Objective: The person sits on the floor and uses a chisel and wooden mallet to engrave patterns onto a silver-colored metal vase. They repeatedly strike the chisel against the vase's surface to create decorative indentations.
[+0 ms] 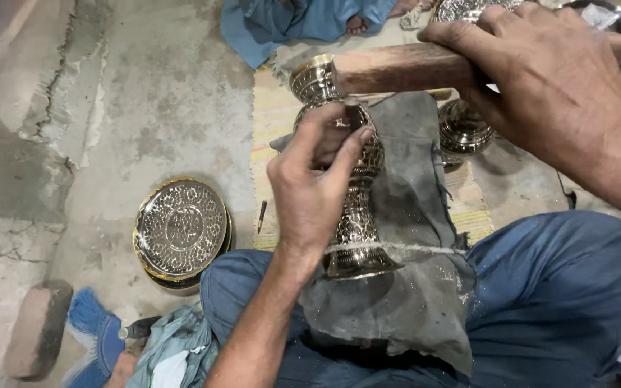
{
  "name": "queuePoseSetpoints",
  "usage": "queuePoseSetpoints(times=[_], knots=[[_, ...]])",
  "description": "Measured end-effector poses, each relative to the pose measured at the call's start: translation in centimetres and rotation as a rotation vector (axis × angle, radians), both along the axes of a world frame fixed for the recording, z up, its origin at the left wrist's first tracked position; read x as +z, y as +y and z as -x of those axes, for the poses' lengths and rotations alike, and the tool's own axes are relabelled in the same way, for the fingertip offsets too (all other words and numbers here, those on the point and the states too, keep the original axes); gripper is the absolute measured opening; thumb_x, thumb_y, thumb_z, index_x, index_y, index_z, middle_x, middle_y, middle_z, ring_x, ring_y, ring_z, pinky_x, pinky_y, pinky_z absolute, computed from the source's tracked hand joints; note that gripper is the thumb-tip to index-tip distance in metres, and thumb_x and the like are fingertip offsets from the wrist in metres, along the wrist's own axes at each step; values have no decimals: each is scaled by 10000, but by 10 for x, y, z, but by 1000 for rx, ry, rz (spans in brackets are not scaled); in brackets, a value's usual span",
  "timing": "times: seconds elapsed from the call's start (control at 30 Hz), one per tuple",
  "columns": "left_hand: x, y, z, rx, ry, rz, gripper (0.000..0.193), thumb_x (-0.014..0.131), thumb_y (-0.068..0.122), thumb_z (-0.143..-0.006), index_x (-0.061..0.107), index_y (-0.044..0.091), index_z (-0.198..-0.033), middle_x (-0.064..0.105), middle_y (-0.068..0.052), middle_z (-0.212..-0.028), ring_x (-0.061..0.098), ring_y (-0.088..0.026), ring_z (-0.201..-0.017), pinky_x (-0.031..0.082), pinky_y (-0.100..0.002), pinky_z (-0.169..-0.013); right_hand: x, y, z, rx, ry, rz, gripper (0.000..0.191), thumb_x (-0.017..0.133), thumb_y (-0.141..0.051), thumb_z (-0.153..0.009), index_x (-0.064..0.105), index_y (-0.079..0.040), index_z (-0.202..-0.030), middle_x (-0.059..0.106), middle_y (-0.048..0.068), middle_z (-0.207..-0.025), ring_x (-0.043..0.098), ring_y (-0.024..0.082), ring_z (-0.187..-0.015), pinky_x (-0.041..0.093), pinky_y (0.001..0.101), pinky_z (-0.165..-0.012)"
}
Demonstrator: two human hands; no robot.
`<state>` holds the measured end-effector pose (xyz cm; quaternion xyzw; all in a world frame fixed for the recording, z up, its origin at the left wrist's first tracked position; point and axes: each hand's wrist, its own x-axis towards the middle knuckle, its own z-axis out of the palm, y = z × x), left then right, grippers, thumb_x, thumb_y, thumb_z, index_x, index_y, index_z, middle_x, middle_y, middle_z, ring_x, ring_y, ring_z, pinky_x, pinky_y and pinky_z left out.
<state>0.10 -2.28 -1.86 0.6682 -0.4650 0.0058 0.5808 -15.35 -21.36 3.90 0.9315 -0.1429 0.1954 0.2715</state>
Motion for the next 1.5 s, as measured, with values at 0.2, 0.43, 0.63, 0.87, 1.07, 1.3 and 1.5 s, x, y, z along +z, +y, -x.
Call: queuePoseSetpoints(times=[0.2,0.43,0.63,0.87,1.07,1.3,1.5], knots=[[0,3,2,-28,-131,35,352,775,3,-962,626,0,-1281,773,-114,-1122,796,-184,-1042,679,-278,-876,10,-1,2,155,-132,-147,447,828,-268,-819,707,-95,-1213,747,72,-910,737,217,-855,593,358,-826],[0,5,3,-35,-73,40,344,770,-11,-980,623,3,-1290,761,-115,-1176,801,-182,-1048,684,-274,-875,13,-5,-3,136,-135,-276,224,835,-132,-915,739,-49,-1099,722,109,-855,712,227,-750,559,342,-677],[-1,4,4,-29,-109,60,368,783,-9,-990,624,22,-1321,753,-110,-1196,791,-161,-1032,685,-274,-904,2,-21,-3,-48,-123,-865,215,773,-236,-958,686,-40,-941,682,105,-749,706,208,-667,551,341,-605],[0,3,4,-44,-116,53,363,787,2,-989,626,31,-1314,754,-100,-1202,788,-162,-1071,689,-266,-890,-5,-21,-5,88,-166,-719,155,798,-125,-965,678,-34,-996,692,110,-810,708,216,-709,564,365,-624],[2,5,3,-52,-104,48,353,777,5,-996,628,27,-1316,756,-108,-1207,787,-166,-1073,687,-270,-891,2,-12,-1,102,-184,-575,248,802,-122,-918,671,-16,-1099,682,148,-853,704,253,-743,566,365,-645],[2,5,1,-65,-128,25,361,774,13,-1004,625,35,-1332,754,-100,-1207,790,-168,-1094,694,-269,-924,3,-9,4,242,-194,-451,404,816,-75,-869,644,-1,-1227,686,172,-1013,715,310,-897,586,409,-784],[5,5,0,-50,-158,1,369,788,27,-985,629,38,-1318,752,-93,-1196,792,-160,-1063,687,-263,-900,3,-3,7,205,-222,-388,325,827,-141,-915,656,-14,-1159,671,158,-933,698,308,-846,566,423,-735]])
